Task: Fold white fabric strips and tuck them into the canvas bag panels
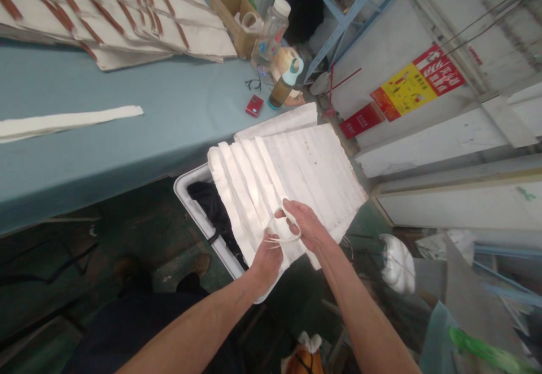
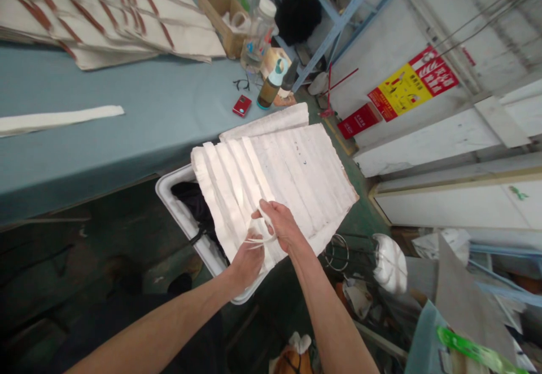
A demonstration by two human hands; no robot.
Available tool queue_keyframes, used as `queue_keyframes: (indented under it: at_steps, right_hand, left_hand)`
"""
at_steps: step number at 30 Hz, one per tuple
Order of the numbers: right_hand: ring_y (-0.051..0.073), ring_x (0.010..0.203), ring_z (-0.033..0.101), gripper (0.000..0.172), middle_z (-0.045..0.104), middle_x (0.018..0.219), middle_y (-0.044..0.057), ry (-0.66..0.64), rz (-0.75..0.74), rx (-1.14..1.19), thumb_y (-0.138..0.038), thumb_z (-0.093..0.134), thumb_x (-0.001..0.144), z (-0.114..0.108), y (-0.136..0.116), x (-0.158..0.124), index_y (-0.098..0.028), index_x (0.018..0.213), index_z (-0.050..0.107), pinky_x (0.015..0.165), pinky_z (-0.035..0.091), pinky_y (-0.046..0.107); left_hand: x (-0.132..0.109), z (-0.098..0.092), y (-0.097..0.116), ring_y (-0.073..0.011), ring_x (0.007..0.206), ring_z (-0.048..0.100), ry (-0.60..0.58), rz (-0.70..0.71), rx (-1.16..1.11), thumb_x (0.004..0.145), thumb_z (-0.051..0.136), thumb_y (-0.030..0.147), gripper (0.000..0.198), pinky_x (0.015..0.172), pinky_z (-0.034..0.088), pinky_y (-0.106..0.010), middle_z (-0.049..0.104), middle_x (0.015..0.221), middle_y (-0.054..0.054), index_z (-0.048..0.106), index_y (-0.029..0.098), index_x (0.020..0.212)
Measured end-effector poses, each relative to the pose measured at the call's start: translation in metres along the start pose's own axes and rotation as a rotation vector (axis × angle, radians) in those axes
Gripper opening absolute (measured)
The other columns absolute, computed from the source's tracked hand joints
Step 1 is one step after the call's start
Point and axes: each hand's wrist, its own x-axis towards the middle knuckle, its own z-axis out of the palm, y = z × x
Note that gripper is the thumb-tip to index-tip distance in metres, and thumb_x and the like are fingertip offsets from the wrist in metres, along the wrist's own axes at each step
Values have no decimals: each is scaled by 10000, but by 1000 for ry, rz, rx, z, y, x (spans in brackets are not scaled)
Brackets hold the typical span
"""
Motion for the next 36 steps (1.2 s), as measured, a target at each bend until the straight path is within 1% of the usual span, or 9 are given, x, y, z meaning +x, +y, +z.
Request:
queue_keyframes:
  at_steps: [6,9,15,18,23,27,31,33,36]
  right_hand:
    - [20,409,313,475,782,864,41,1,-78,187,-545,918,722,18,-42,16,-192,779,605,322,230,171]
    - [17,395,323,429,790,859,47,-8,-96,248,-471,921,754,28,-56,23,-186,781,602,310,247,158]
    - [-1,339,263,372,779,779,0,-29,-102,341,-433,854,859,44,-81,36,-172,760,608,285,207,153]
    - [-10,333,259,331,789,838,-29,-82,-179,388,-425,776,938,51,-116,43,-169,790,628,299,203,153]
    - [-9,344,297,318,792,834,-40,-232,-344,314,-416,834,887,71,-167,32,-193,819,618,333,176,150]
    - [-11,342,291,446,785,769,-19,-273,-319,237,-493,917,763,83,-164,4,-182,768,598,341,146,156]
    - [-20,347,278,546,792,799,26,-299,-244,212,-571,953,653,95,-142,-22,-151,742,616,336,142,172]
    - [-26,358,273,571,798,853,41,-326,-219,221,-596,954,631,106,-132,-32,-143,746,627,341,149,175]
    - [-25,373,272,591,797,913,54,-353,-200,233,-648,931,635,131,-119,-44,-139,767,659,351,165,182]
  left_hand:
    - [-7,-3,6,-347,1379,569,-204,-97,-27,982,722,370,408,1153,454,-623,605,1505,-133,661,183,1339]
    - [-5,-6,6,-364,1442,508,-261,-115,-73,983,718,377,448,1199,385,-652,556,1567,-134,640,190,1382]
    - [6,-17,1,-357,1407,537,-340,-157,-160,980,724,356,432,1169,429,-635,569,1541,-135,643,184,1367]
    - [8,-25,-1,-352,1390,550,-359,-188,-228,979,725,323,407,1154,450,-626,576,1527,-131,648,183,1353]
    - [13,-45,-3,-336,1345,586,-363,-277,-420,978,728,296,342,1120,490,-604,622,1461,-122,674,174,1293]
    - [10,-67,-16,-281,1174,684,-322,-415,-657,1002,698,337,263,1028,563,-534,711,1287,-102,699,164,1201]
    - [-22,-95,-47,-190,822,731,-243,-582,-951,1019,670,406,263,791,620,-383,753,907,-24,715,155,951]
    - [-46,-114,-68,-156,686,702,-151,-676,-1082,1055,588,421,340,664,587,-313,733,795,-5,678,159,858]
    - [-82,-152,-98,-160,638,670,67,-830,-1175,1050,472,475,433,618,526,-282,711,713,-12,625,185,766]
